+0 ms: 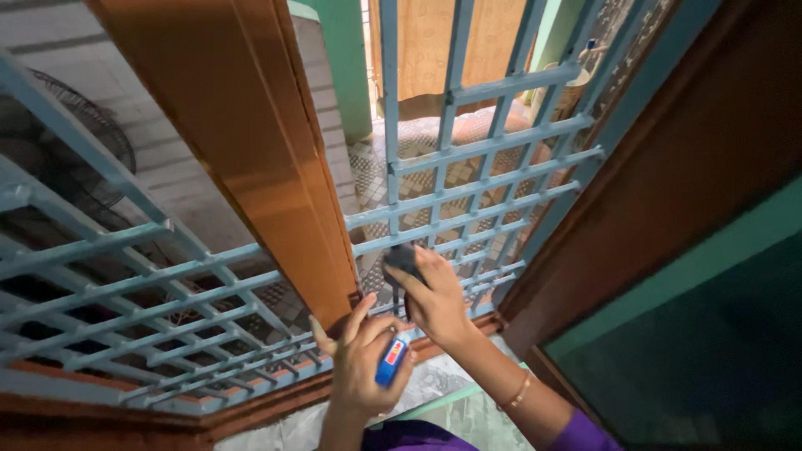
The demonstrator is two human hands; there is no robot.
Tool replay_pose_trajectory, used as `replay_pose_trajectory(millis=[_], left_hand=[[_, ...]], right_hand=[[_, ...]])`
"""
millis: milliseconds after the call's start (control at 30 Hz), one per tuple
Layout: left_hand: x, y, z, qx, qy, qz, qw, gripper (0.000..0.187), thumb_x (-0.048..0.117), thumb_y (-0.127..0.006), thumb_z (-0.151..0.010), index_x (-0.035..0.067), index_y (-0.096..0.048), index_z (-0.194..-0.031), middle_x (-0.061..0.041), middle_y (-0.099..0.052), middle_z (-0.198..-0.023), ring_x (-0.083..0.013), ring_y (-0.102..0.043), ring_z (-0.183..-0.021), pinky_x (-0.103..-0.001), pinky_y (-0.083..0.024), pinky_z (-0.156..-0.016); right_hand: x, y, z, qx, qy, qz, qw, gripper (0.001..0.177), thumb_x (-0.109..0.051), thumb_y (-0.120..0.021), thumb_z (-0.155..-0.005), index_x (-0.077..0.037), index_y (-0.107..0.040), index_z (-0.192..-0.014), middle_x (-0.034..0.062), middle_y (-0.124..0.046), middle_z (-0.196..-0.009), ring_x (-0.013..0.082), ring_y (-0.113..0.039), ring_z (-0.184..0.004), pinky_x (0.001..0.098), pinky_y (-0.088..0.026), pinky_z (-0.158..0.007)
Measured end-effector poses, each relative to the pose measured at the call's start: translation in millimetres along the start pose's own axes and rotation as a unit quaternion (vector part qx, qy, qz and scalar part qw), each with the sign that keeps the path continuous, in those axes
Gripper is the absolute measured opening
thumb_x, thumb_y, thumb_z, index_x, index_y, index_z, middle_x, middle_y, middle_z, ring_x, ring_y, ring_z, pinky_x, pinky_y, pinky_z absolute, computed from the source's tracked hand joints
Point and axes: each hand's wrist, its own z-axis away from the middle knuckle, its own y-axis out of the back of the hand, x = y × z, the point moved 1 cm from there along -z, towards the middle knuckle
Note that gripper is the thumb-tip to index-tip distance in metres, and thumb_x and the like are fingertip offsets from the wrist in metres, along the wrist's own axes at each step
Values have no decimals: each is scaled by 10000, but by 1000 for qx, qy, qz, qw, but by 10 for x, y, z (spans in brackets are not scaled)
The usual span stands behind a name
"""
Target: The person cleans a light blue metal window grille using a spray bottle and a dark cloth. They spray the cleaning solution onto the grille and wipe it down systematically, moving from the upper sections to the lower frame.
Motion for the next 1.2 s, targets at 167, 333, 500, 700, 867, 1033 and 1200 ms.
replay_pose_trajectory(millis=[167,333,500,700,867,1033,1200], left_hand=[[-10,-262,273,56,78,-44,994,269,298,-765,-790,93,-718,-958,-45,-706,-996,-287,-614,-1098,-461,-348,-1002],[-179,-451,422,79,154,-65,983,248,308,-771,-782,105,-720,-916,-40,-702,-926,-229,-643,-1005,-465,-322,-1002],[-291,-422,372,64,136,-112,982,226,325,-725,-807,120,-708,-901,-22,-719,-1042,-247,-611,-1165,-510,-250,-1083],[-329,-344,379,24,127,-108,986,253,341,-707,-851,100,-705,-928,-17,-721,-1111,-240,-580,-1226,-526,-187,-1139],[-341,-391,422,13,170,-22,985,241,268,-731,-822,63,-707,-947,-69,-720,-1123,-302,-625,-1158,-453,-395,-1008],[-392,-505,429,41,167,32,985,229,194,-744,-839,27,-700,-989,-165,-707,-1129,-368,-670,-1082,-451,-516,-931],[-428,-699,464,-8,314,75,947,260,217,-779,-847,8,-713,-987,-179,-714,-962,-369,-700,-902,-432,-552,-802]], right_hand=[[-84,-131,484,11,-116,-55,992,455,22,-734,-747,-86,-715,-1189,173,-676,-1159,373,-662,-1021,429,-531,-864],[180,-599,509,15,-168,-42,985,467,78,-734,-753,-94,-760,-1186,158,-656,-1082,328,-680,-945,389,-554,-807],[351,-1043,779,23,-177,-118,977,424,100,-702,-789,-91,-743,-1165,147,-681,-1147,313,-695,-980,377,-567,-834],[266,-1039,849,-2,-200,-96,975,474,101,-689,-730,-90,-742,-1161,179,-680,-1109,346,-673,-974,398,-547,-834],[289,-898,583,-28,-343,-108,933,464,75,-736,-786,-124,-788,-1202,173,-612,-861,310,-639,-772,381,-514,-702],[403,-1120,993,8,-149,-140,979,430,114,-654,-778,-94,-738,-1145,156,-687,-1132,308,-679,-1040,355,-538,-897],[778,-1207,1496,-39,-383,-388,837,440,143,-640,-791,-59,-768,-1161,96,-698,-1093,225,-679,-1028,331,-540,-898]])
